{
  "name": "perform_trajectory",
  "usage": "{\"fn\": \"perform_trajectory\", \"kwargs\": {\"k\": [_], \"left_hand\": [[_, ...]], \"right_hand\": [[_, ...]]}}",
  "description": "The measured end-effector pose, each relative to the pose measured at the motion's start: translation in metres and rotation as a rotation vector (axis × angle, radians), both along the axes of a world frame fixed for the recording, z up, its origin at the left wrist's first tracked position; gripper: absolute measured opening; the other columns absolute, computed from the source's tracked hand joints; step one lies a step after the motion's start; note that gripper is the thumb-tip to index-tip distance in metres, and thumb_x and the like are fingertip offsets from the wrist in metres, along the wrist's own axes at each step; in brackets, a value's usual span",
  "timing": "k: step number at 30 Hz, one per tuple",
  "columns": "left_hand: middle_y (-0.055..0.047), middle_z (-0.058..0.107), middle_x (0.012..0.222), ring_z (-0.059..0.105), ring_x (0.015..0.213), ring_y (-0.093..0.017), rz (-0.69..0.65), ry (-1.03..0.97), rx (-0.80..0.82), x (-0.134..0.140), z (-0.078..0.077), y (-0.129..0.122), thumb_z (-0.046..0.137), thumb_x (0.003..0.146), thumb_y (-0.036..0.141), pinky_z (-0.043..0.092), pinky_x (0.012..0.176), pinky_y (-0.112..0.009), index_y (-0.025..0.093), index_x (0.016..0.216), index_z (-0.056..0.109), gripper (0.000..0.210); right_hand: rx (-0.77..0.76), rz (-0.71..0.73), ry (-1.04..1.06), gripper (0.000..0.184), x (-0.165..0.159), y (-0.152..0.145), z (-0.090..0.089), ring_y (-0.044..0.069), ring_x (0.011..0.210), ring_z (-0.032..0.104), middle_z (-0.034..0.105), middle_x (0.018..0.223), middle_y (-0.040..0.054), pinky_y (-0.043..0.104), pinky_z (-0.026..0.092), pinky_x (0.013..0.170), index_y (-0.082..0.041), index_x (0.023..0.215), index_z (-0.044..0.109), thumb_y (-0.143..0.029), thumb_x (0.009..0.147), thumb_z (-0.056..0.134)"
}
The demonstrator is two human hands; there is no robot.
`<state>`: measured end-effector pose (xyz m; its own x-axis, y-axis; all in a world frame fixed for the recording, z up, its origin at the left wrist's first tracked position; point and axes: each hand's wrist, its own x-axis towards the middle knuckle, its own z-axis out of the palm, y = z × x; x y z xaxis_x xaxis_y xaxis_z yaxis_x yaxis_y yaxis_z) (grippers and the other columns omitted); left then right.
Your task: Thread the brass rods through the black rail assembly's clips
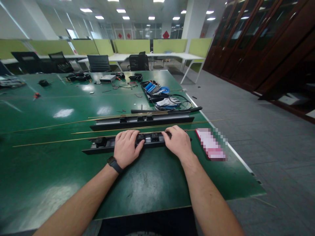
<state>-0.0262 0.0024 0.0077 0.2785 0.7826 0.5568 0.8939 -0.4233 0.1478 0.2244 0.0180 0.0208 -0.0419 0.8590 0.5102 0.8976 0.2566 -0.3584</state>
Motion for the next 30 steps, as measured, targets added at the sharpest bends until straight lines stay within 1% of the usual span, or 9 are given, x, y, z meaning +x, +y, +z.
{"fn": "perform_trajectory", "kwargs": {"k": [3,5,10,15,19,21,25,30], "left_hand": [[-0.014,0.071,0.129,0.062,0.122,-0.032,-0.001,-0.007,0.001,0.0005,0.0002,0.0001,0.055,0.102,0.044,0.038,0.11,-0.049,0.021,0.13,0.064,0.037],[-0.014,0.071,0.129,0.062,0.122,-0.032,-0.002,-0.01,0.001,0.0007,0.0003,0.0002,0.055,0.101,0.044,0.038,0.11,-0.049,0.021,0.13,0.064,0.037],[-0.014,0.071,0.129,0.062,0.121,-0.032,0.001,-0.003,-0.004,0.0009,0.0008,0.0,0.056,0.101,0.044,0.038,0.109,-0.05,0.021,0.129,0.064,0.037],[-0.013,0.071,0.128,0.062,0.12,-0.032,0.0,0.005,-0.004,0.0001,0.0006,-0.0001,0.056,0.101,0.044,0.038,0.109,-0.049,0.021,0.128,0.064,0.036],[-0.013,0.071,0.128,0.062,0.121,-0.032,0.004,0.004,0.001,0.0003,0.0005,0.0003,0.056,0.101,0.044,0.038,0.109,-0.05,0.021,0.128,0.064,0.036],[-0.013,0.071,0.128,0.062,0.121,-0.032,0.004,0.004,0.0,0.0008,0.0009,0.0005,0.057,0.101,0.044,0.038,0.109,-0.05,0.021,0.128,0.064,0.036],[-0.013,0.071,0.128,0.062,0.121,-0.032,0.002,0.004,-0.002,0.0014,0.0015,0.0005,0.057,0.101,0.044,0.038,0.109,-0.05,0.021,0.128,0.064,0.036],[-0.013,0.071,0.128,0.062,0.121,-0.032,0.001,0.003,-0.004,0.0006,0.001,0.0001,0.056,0.102,0.044,0.038,0.109,-0.05,0.022,0.129,0.064,0.036]], "right_hand": [[0.027,0.035,0.03,0.029,-0.0042,-0.0007,-0.0019,0.024,0.102,0.071,0.076,0.111,0.0081,0.038,0.055,0.093,-0.022,0.109,0.077,-0.045,0.098,0.063],[0.018,0.056,0.031,0.029,-0.0063,0.0001,-0.0039,0.024,0.103,0.071,0.077,0.111,0.008,0.039,0.055,0.095,-0.023,0.11,0.077,-0.044,0.1,0.061],[-0.016,0.024,0.014,0.025,-0.0021,0.0033,-0.0041,0.024,0.096,0.072,0.076,0.103,0.0068,0.038,0.055,0.089,-0.024,0.1,0.079,-0.043,0.1,0.062],[-0.023,-0.015,0.005,0.023,0.0031,0.0023,-0.0006,0.024,0.095,0.071,0.076,0.101,0.0064,0.038,0.054,0.088,-0.024,0.096,0.079,-0.042,0.097,0.065],[0.029,0.011,0.036,0.028,-0.0015,0.0007,-0.0021,0.025,0.102,0.072,0.076,0.111,0.0084,0.038,0.055,0.094,-0.022,0.109,0.077,-0.044,0.097,0.065],[0.034,0.037,0.041,0.03,-0.0046,0.0006,-0.0035,0.025,0.104,0.072,0.076,0.113,0.0089,0.038,0.054,0.096,-0.022,0.112,0.077,-0.045,0.099,0.063],[-0.004,0.047,0.02,0.027,-0.0066,0.0014,-0.0042,0.024,0.099,0.072,0.077,0.106,0.0075,0.038,0.055,0.092,-0.023,0.104,0.078,-0.043,0.101,0.061],[-0.02,0.004,0.017,0.025,0.0003,0.0033,-0.0019,0.024,0.094,0.072,0.076,0.1,0.0074,0.037,0.054,0.086,-0.024,0.096,0.077,-0.044,0.099,0.062]]}}
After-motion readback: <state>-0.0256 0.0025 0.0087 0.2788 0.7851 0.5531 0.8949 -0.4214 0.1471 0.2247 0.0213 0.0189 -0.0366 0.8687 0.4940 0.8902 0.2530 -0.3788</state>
